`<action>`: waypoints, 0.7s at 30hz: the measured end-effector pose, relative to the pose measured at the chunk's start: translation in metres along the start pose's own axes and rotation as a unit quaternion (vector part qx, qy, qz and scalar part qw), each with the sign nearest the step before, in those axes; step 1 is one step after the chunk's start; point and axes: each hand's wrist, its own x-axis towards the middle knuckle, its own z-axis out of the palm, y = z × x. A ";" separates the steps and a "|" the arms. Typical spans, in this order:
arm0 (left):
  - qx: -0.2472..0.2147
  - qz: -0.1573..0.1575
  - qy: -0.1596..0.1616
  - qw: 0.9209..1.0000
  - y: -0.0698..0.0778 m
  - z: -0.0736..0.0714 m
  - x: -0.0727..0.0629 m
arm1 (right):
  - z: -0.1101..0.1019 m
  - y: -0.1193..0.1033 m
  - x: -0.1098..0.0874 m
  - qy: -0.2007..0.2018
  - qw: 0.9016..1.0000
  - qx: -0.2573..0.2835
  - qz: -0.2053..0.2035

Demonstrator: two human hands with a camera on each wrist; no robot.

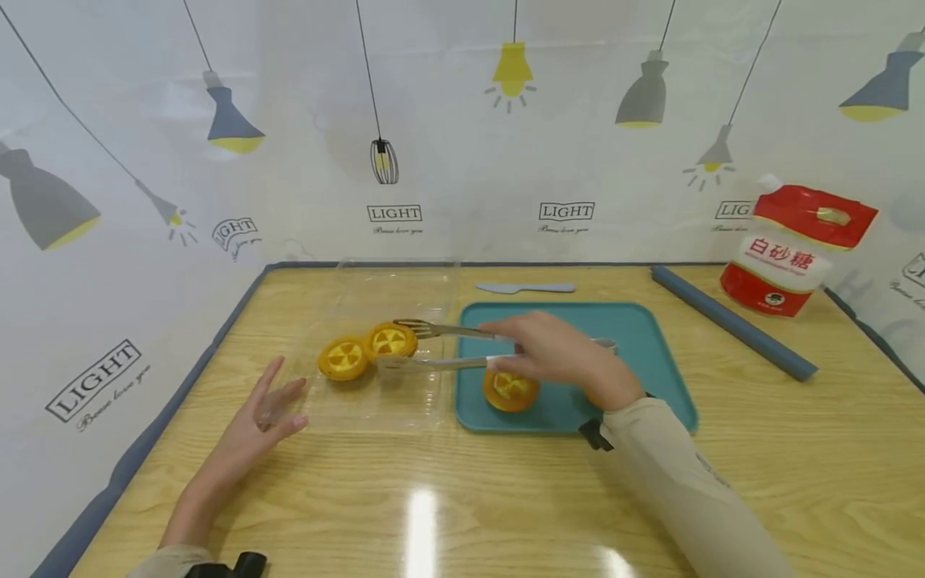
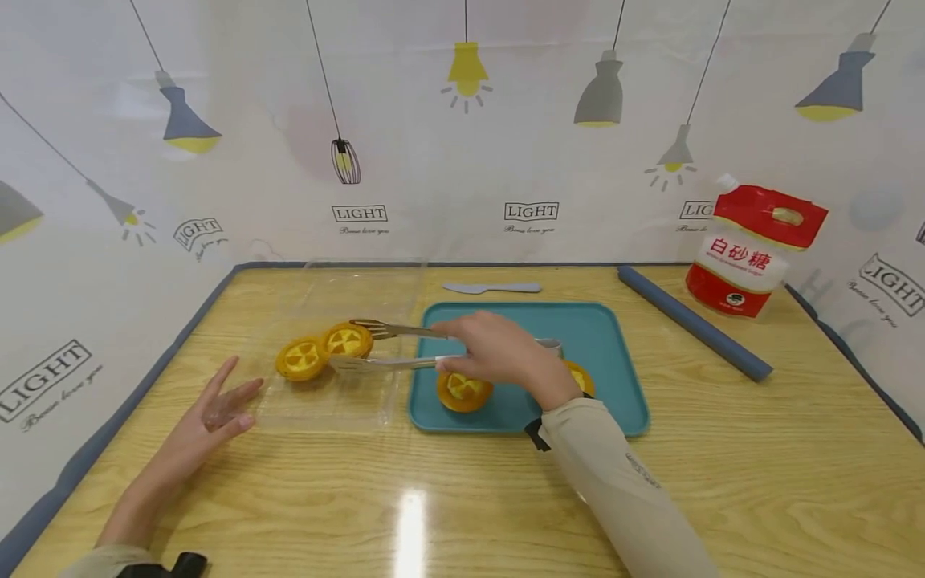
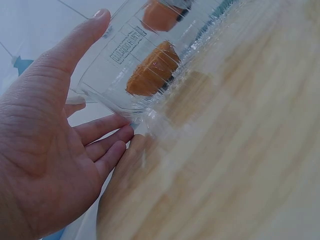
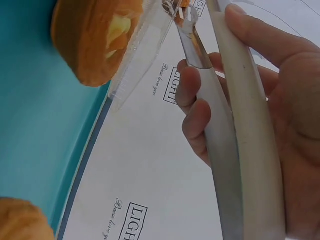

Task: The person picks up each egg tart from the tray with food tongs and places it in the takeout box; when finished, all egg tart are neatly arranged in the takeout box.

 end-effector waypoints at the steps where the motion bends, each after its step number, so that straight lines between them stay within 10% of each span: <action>1: -0.002 0.001 0.000 1.000 0.000 0.000 0.000 | -0.001 -0.001 0.002 -0.004 1.000 -0.002 0.002; 21: 0.021 0.016 0.007 1.000 0.001 0.000 -0.001 | -0.028 -0.022 0.033 -0.088 0.994 -0.063 0.021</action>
